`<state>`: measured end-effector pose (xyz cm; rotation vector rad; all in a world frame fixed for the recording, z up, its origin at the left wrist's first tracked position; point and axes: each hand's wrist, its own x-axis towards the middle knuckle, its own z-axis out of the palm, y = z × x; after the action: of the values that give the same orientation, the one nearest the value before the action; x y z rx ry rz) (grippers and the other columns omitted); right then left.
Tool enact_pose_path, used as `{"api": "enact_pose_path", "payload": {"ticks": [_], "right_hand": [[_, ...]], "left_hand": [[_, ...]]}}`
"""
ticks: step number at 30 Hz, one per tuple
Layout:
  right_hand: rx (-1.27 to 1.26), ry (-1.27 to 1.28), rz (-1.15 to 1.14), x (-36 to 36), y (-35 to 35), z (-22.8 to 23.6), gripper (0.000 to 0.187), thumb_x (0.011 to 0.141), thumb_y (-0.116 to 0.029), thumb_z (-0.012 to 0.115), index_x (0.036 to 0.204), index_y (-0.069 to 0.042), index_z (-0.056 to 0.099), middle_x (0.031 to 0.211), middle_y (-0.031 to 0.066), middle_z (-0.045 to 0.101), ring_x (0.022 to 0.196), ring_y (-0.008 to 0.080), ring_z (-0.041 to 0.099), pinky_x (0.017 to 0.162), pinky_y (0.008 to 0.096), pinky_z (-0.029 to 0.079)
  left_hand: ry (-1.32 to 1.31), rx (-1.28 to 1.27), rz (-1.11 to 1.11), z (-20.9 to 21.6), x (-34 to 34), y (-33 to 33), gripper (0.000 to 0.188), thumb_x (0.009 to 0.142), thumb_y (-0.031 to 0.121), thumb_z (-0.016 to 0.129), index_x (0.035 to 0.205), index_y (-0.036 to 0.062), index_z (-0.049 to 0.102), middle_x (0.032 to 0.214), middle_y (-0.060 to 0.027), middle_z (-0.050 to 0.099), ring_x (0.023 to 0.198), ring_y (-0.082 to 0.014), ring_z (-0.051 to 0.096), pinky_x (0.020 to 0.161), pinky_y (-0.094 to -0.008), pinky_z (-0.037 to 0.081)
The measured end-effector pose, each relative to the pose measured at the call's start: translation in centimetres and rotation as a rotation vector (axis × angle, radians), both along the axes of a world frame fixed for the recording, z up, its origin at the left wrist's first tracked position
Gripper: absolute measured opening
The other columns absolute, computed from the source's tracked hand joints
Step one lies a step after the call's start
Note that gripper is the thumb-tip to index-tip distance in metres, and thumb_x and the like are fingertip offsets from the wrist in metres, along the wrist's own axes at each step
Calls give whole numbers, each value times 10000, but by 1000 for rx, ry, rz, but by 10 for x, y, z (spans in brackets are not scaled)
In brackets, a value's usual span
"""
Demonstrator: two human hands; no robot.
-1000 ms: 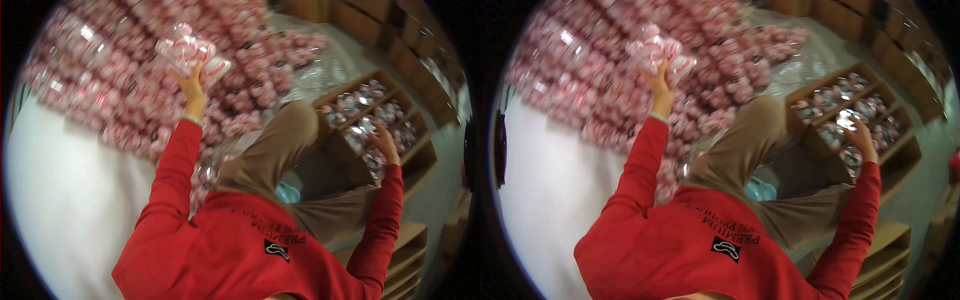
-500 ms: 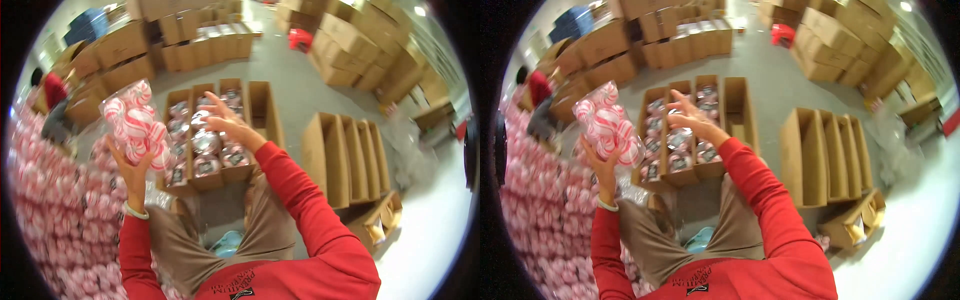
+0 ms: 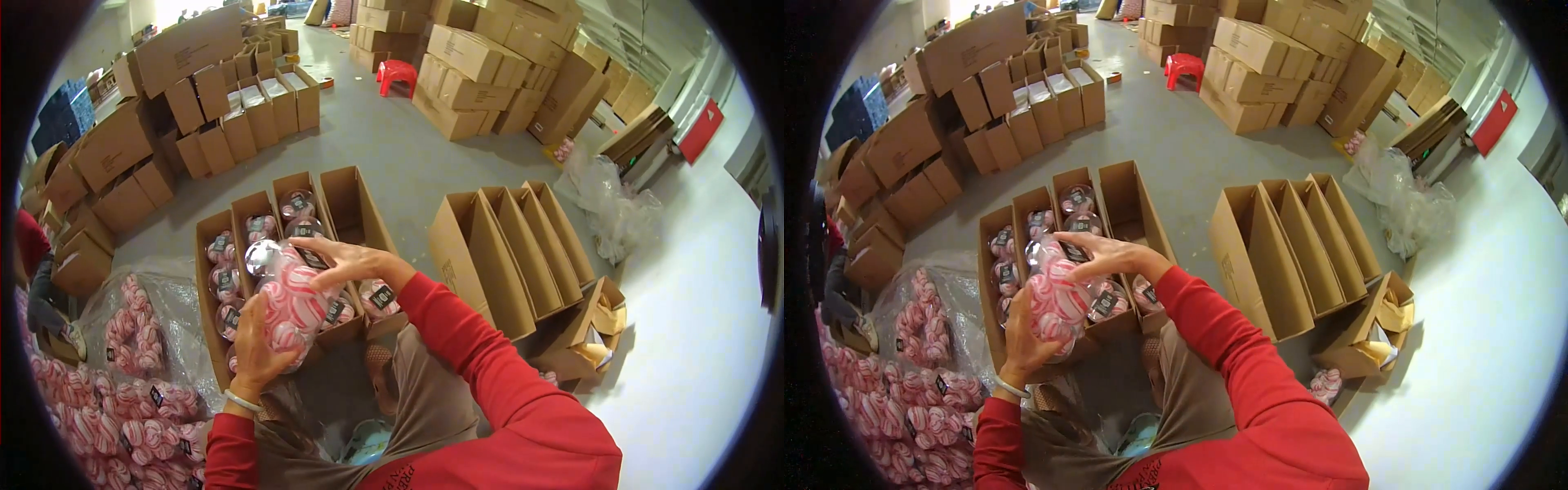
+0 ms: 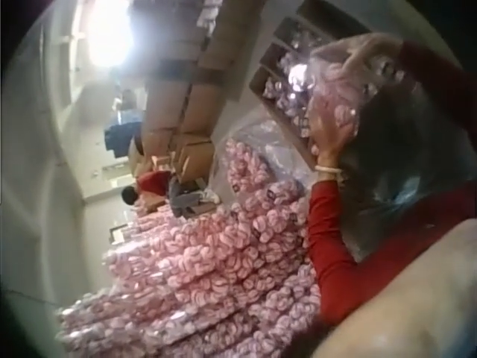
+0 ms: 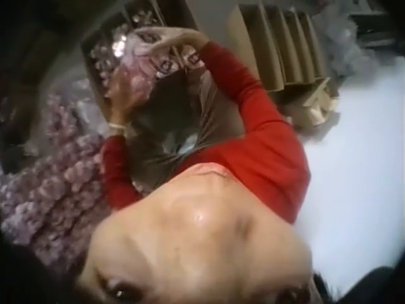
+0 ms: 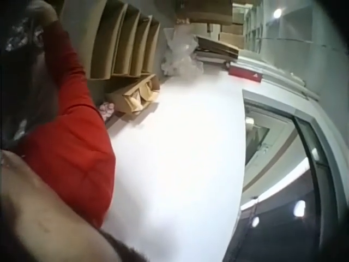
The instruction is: Packing soft pink ornaments in plastic containers into cardboard box dividers.
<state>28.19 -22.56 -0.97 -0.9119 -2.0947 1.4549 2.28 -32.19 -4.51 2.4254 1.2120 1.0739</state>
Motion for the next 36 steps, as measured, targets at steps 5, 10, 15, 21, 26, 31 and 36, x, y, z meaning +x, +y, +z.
{"api": "enact_pose_path", "payload": {"ticks": [5, 10, 15, 21, 26, 31, 36], "right_hand": [[37, -53, -58, 2, -11, -4, 1054, 677, -567, 692, 1486, -117, 188, 1502, 179, 250, 1395, 325, 216, 1141, 412, 190], [13, 110, -183, 12, -9, -9, 957, 714, -447, 729, 1470, -109, 250, 1482, 170, 282, 1347, 307, 301, 1111, 423, 244], [185, 177, -596, 67, 28, -14, 886, 709, -390, 769, 1427, -84, 349, 1241, 144, 467, 1154, 235, 480, 964, 351, 411], [863, -237, -1162, 144, 60, -27, 898, 634, -521, 753, 1360, -93, 442, 1174, 246, 472, 1046, 373, 515, 932, 438, 422], [873, -474, -1166, 154, 49, -39, 866, 665, -491, 739, 1374, -107, 421, 1229, 255, 458, 1137, 360, 473, 983, 446, 376], [778, -813, -841, 152, 36, -100, 846, 610, -525, 707, 1359, -256, 419, 1329, 187, 382, 1172, 400, 434, 943, 538, 404], [426, -1148, -387, 115, 17, -127, 880, 672, -516, 650, 1438, -326, 263, 1422, 182, 287, 1264, 444, 330, 977, 602, 348]], "left_hand": [[155, 34, 22, 2, 4, -6, 1001, 547, 274, 813, 1396, 52, 333, 1273, -232, 457, 1154, -414, 472, 974, -463, 401], [218, 44, 42, 4, 14, -7, 986, 591, 326, 799, 1405, 38, 324, 1335, -250, 417, 1216, -414, 427, 1004, -479, 360], [145, 83, 175, 34, 23, 0, 917, 634, 223, 787, 1429, 124, 341, 1343, -206, 403, 1245, -382, 395, 996, -483, 332], [-59, 100, 364, 61, 13, 5, 736, 693, 77, 741, 1358, 74, 426, 1267, -195, 484, 1166, -368, 481, 980, -412, 402], [-25, 57, 452, 48, -5, -3, 644, 710, 106, 737, 1301, 60, 486, 1250, -193, 495, 1148, -361, 492, 972, -411, 407], [24, -27, 408, 33, -3, -4, 513, 731, 140, 718, 1208, 42, 557, 1207, -171, 534, 1127, -341, 507, 962, -420, 408], [85, -64, 377, 34, 4, -11, 487, 732, 150, 716, 1185, 46, 574, 1203, -155, 546, 1124, -337, 519, 959, -409, 419]]}}
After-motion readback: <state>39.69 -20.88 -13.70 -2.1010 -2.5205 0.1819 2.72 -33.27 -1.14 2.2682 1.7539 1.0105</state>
